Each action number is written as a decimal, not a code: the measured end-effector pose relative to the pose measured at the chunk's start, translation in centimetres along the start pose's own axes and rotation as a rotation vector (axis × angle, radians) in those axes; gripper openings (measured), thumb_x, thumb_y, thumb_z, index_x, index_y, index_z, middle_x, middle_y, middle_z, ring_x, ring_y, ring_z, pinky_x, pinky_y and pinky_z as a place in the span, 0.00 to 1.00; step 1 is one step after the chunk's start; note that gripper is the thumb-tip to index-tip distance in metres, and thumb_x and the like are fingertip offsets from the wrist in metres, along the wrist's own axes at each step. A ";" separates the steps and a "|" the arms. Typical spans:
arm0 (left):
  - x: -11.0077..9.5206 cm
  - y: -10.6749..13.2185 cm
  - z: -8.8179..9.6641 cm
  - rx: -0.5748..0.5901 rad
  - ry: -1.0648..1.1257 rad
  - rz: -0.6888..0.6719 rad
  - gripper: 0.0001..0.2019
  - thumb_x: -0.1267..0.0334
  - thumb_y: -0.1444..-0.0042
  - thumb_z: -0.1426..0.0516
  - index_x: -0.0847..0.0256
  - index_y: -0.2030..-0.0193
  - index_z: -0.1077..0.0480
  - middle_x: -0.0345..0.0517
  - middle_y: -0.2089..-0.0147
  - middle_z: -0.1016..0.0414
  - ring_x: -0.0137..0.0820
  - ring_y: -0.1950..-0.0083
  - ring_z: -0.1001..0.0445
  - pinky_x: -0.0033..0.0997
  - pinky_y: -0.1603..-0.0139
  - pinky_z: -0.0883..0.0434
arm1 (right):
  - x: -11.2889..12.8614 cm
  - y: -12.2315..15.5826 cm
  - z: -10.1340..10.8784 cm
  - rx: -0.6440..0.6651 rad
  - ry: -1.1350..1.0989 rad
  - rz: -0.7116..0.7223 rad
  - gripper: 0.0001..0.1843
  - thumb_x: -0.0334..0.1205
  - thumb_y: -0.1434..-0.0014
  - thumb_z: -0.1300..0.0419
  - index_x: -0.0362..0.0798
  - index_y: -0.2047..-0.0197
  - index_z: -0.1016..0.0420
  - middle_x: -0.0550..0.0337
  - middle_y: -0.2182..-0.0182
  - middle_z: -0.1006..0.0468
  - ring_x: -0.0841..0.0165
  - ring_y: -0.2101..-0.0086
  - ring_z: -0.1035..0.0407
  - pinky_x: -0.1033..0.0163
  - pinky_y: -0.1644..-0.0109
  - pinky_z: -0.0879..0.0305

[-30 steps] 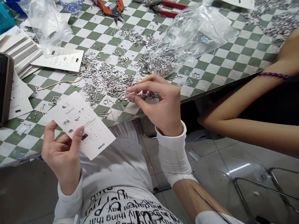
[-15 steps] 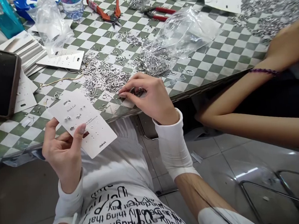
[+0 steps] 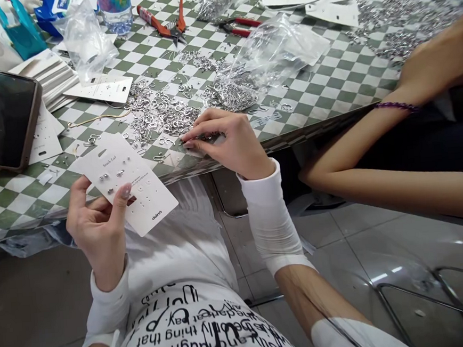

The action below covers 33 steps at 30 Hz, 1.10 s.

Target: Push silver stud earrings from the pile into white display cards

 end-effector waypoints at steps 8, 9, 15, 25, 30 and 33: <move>0.3 0.3 0.3 0.019 -0.044 -0.005 0.23 0.57 0.48 0.29 0.58 0.47 0.25 0.39 0.73 0.20 0.26 0.77 0.26 0.22 0.77 0.29 | -0.3 0.3 0.5 -0.054 0.023 -0.014 0.09 0.32 0.41 0.33 0.55 0.58 0.16 0.61 0.62 0.22 0.67 0.63 0.28 0.58 0.57 0.27; 0.3 0.3 0.3 0.022 -0.053 -0.004 0.23 0.57 0.48 0.29 0.57 0.47 0.25 0.39 0.74 0.21 0.25 0.78 0.28 0.22 0.77 0.29 | -0.3 0.3 0.7 -0.087 0.030 -0.024 0.09 0.32 0.41 0.33 0.55 0.58 0.16 0.61 0.62 0.21 0.67 0.63 0.29 0.57 0.58 0.27; 0.6 0.3 0.3 0.036 -0.049 -0.011 0.22 0.56 0.47 0.29 0.57 0.48 0.26 0.38 0.75 0.23 0.23 0.80 0.33 0.22 0.79 0.32 | -0.5 -0.3 0.8 -0.071 0.011 -0.048 0.04 0.34 0.44 0.29 0.54 0.65 0.16 0.61 0.65 0.20 0.69 0.68 0.31 0.59 0.65 0.30; 0.7 0.5 0.8 0.038 -0.028 -0.023 0.22 0.56 0.47 0.29 0.57 0.48 0.25 0.38 0.75 0.23 0.23 0.81 0.32 0.21 0.80 0.33 | -0.6 -2.2 2.1 0.156 0.161 -0.080 0.02 0.40 0.45 0.28 0.55 0.67 0.16 0.60 0.70 0.19 0.67 0.73 0.33 0.53 0.66 0.31; 0.9 0.1 0.8 0.009 -0.045 -0.024 0.23 0.55 0.48 0.29 0.58 0.47 0.25 0.38 0.76 0.24 0.23 0.81 0.33 0.21 0.81 0.34 | -0.8 -2.8 3.0 0.050 0.252 -0.131 0.03 0.41 0.44 0.28 0.55 0.69 0.17 0.60 0.70 0.19 0.63 0.69 0.28 0.50 0.60 0.26; 1.1 0.0 0.6 0.017 -0.044 -0.027 0.23 0.56 0.48 0.29 0.58 0.47 0.25 0.37 0.77 0.25 0.22 0.82 0.34 0.20 0.81 0.34 | -1.1 -3.2 1.8 -0.025 0.276 -0.127 0.15 0.45 0.43 0.28 0.53 0.53 0.18 0.55 0.53 0.17 0.56 0.51 0.24 0.45 0.42 0.27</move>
Point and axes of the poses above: each hand's wrist, its own y-axis away from the middle knuckle, its own z-axis out of the back of the hand, x = y × z, the point moved 2 cm from there along -y, towards the middle knuckle
